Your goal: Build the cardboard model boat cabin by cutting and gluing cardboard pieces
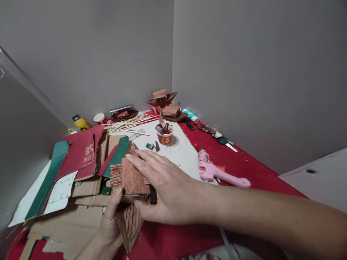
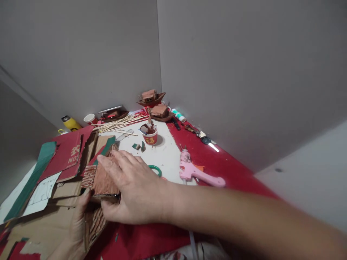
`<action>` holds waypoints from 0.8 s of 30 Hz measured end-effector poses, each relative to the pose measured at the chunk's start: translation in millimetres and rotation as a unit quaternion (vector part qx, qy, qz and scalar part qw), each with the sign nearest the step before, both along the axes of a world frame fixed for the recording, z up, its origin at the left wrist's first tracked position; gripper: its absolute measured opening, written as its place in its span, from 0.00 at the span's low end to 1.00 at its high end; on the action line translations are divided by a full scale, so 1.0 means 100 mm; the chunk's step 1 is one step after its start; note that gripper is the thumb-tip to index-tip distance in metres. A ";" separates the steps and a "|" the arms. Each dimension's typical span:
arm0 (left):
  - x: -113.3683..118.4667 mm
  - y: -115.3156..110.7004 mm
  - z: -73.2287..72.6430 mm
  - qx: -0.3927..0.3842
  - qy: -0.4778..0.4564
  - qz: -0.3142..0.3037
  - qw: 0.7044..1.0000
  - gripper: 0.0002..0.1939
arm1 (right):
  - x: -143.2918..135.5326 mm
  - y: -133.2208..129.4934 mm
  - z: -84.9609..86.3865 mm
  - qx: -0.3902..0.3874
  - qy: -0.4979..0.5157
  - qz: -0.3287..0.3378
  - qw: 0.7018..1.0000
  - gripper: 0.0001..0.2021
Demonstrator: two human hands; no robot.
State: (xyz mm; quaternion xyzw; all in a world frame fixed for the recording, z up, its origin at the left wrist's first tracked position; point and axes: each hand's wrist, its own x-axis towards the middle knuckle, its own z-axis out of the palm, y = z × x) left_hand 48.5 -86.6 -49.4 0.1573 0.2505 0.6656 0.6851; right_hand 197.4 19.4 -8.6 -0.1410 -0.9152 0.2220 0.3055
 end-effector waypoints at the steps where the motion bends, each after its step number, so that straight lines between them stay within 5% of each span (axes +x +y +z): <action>1: -0.01 -0.01 -0.01 -0.008 0.002 0.008 1.000 0.11 | -0.01 0.01 -0.01 -0.003 -0.003 0.005 1.000 0.41; 7: -0.08 -0.09 -0.13 -0.072 0.026 0.053 0.996 0.16 | 0.00 0.03 -0.04 -0.014 0.000 0.021 1.000 0.39; 24: -0.05 -0.11 -0.12 -0.134 0.068 0.070 0.986 0.25 | 0.01 0.09 -0.05 0.013 0.036 0.056 0.998 0.37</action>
